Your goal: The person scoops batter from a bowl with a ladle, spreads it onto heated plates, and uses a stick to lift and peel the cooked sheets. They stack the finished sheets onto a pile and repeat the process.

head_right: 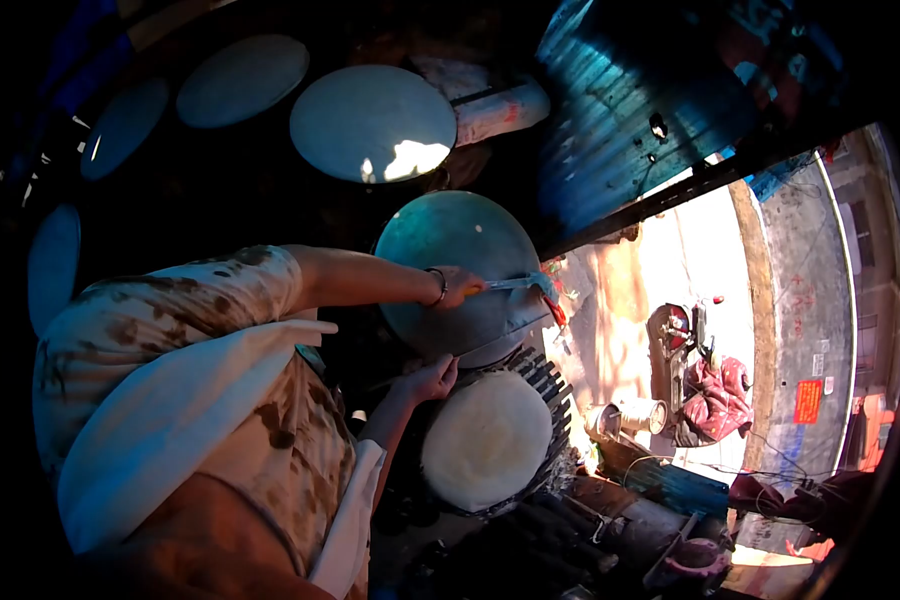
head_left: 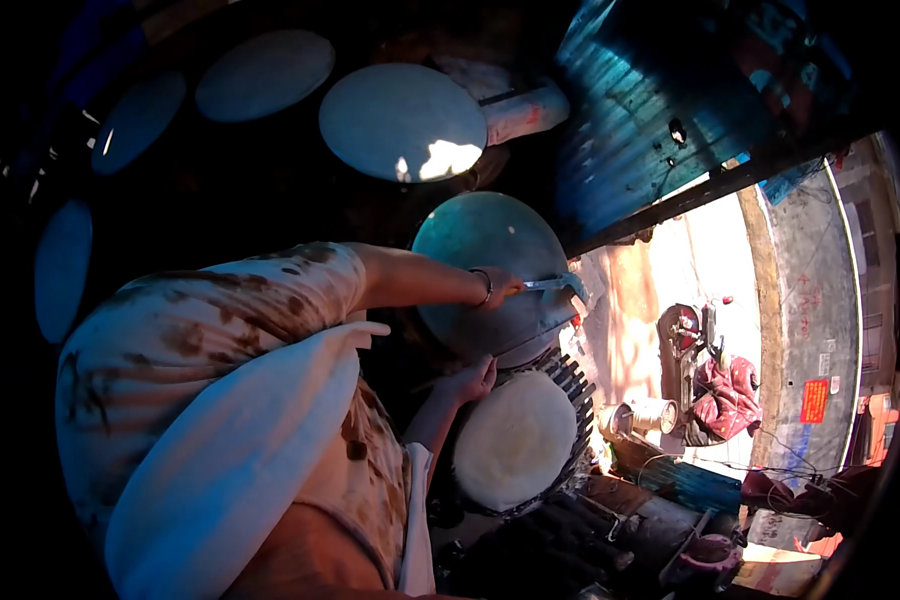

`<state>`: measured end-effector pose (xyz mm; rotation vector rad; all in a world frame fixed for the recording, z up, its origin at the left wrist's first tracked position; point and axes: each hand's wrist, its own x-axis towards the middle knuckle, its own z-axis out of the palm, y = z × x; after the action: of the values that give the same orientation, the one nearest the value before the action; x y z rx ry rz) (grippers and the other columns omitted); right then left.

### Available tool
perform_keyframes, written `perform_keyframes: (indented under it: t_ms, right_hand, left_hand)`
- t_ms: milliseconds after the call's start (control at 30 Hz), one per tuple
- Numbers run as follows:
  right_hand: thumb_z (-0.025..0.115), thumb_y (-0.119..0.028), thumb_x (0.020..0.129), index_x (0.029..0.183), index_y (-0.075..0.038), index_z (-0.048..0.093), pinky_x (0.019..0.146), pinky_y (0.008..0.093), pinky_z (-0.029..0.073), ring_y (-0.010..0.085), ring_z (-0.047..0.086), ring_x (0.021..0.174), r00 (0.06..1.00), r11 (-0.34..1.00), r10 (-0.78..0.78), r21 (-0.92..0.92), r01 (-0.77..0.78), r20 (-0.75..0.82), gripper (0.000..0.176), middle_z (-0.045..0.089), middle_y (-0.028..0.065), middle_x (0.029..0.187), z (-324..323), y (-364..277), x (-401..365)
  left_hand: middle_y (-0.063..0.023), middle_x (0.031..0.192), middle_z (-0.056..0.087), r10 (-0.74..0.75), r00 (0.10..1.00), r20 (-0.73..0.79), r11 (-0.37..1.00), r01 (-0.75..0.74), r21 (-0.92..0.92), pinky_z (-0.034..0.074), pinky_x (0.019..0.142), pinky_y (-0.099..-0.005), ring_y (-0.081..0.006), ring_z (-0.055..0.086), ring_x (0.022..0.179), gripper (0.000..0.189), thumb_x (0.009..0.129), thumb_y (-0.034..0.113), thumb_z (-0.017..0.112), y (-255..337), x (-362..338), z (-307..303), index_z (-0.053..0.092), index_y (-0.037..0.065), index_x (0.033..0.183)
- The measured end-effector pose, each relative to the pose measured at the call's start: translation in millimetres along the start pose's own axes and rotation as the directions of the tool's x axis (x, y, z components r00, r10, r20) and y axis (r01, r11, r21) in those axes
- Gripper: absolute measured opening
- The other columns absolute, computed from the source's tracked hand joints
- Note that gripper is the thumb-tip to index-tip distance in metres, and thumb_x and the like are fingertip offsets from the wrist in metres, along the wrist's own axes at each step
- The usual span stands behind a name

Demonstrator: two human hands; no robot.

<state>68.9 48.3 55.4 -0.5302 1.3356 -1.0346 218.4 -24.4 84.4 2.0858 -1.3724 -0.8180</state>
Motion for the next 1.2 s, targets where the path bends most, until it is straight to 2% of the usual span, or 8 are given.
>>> perform_keyframes:
  t_ms: [300,367,500,633,800,867,933,1200]
  right_hand:
    - [0.057,-0.019,0.085,0.111,-0.011,0.055,0.036,0.0269,0.034,0.0156,0.042,0.043,1.0,0.999,0.015,0.03,-0.015,0.018,0.027,0.056,0.0085,0.073,9.4,16.7,33.6]
    - [0.056,-0.018,0.086,0.114,-0.012,0.051,0.035,0.027,0.032,0.0152,0.039,0.041,0.947,0.982,-0.184,0.005,0.189,0.262,0.03,0.054,0.009,0.071,19.4,39.8,58.2]
    - [0.055,-0.017,0.086,0.113,-0.006,0.049,0.034,0.0277,0.031,0.0141,0.036,0.039,0.997,0.999,0.009,-0.041,-0.006,0.077,0.03,0.05,0.0054,0.066,20.1,-7.7,25.4]
    - [0.056,-0.017,0.086,0.109,-0.005,0.052,0.033,0.0262,0.03,0.012,0.037,0.039,0.939,0.981,0.017,-0.188,0.051,0.344,0.027,0.052,0.0047,0.067,42.0,1.8,30.5]
    - [0.056,-0.011,0.085,0.112,0.003,0.053,0.047,0.0234,0.041,0.0109,0.051,0.057,0.946,0.966,-0.052,-0.224,0.129,0.319,0.031,0.06,0.0069,0.078,15.7,-23.2,50.5]
    - [0.059,-0.01,0.083,0.111,0.005,0.055,0.062,0.024,0.046,0.0136,0.057,0.076,0.919,0.975,-0.12,-0.13,0.181,0.375,0.032,0.062,0.011,0.093,10.2,1.6,93.0]
    - [0.063,-0.012,0.081,0.107,0.003,0.058,0.054,0.0228,0.04,0.0122,0.051,0.064,0.873,0.929,-0.102,-0.268,0.255,0.477,0.031,0.058,0.0064,0.082,23.7,34.2,123.2]
    - [0.068,-0.02,0.078,0.099,-0.001,0.061,0.037,0.0203,0.032,0.0068,0.044,0.044,0.878,0.932,-0.13,-0.246,0.267,0.461,0.03,0.055,0.0003,0.065,11.4,-18.7,142.9]
  left_hand:
    - [-0.0126,0.102,0.061,-0.015,0.996,-0.087,0.998,0.01,-0.064,0.044,0.084,-0.0375,-0.0309,0.057,0.098,0.044,0.072,0.004,0.051,-19.0,6.0,-21.3,0.058,0.021,0.112]
    - [-0.0125,0.102,0.061,-0.04,0.994,-0.105,0.995,0.03,-0.094,0.044,0.084,-0.0371,-0.0306,0.057,0.098,0.044,0.072,0.004,0.051,-31.4,14.6,-18.8,0.057,0.021,0.112]
    - [-0.0117,0.104,0.06,-0.106,0.983,-0.147,0.987,0.086,-0.136,0.044,0.082,-0.0364,-0.0297,0.057,0.097,0.045,0.072,0.003,0.052,-50.4,10.8,-31.7,0.055,0.021,0.113]
    - [-0.012,0.108,0.058,-0.104,0.981,-0.161,0.987,0.082,-0.135,0.043,0.083,-0.0372,-0.03,0.053,0.104,0.045,0.071,0.005,0.053,-70.6,-1.9,-42.5,0.054,0.017,0.114]
    - [-0.0111,0.094,0.06,-0.223,0.965,-0.138,0.925,0.165,-0.342,0.049,0.065,-0.0348,-0.0231,0.062,0.077,0.05,0.07,0.005,0.055,-88.2,-61.6,-62.8,0.051,0.016,0.119]
    - [-0.0079,0.085,0.058,0.031,0.938,-0.345,0.96,-0.124,-0.253,0.047,0.051,-0.0323,-0.0167,0.058,0.059,0.051,0.072,0.005,0.054,-140.5,-70.5,-35.8,0.051,0.018,0.12]
    - [-0.0056,0.08,0.056,-0.33,0.941,-0.07,0.814,0.246,-0.526,0.044,0.045,-0.0282,-0.0126,0.053,0.05,0.054,0.074,0.005,0.056,-88.8,-120.3,-71.3,0.047,0.019,0.125]
    - [-0.0045,0.073,0.051,-0.456,0.874,0.17,0.523,0.417,-0.743,0.043,0.045,-0.0209,-0.0088,0.046,0.049,0.056,0.08,0.005,0.058,-108.5,-217.4,-73.1,0.036,0.01,0.131]
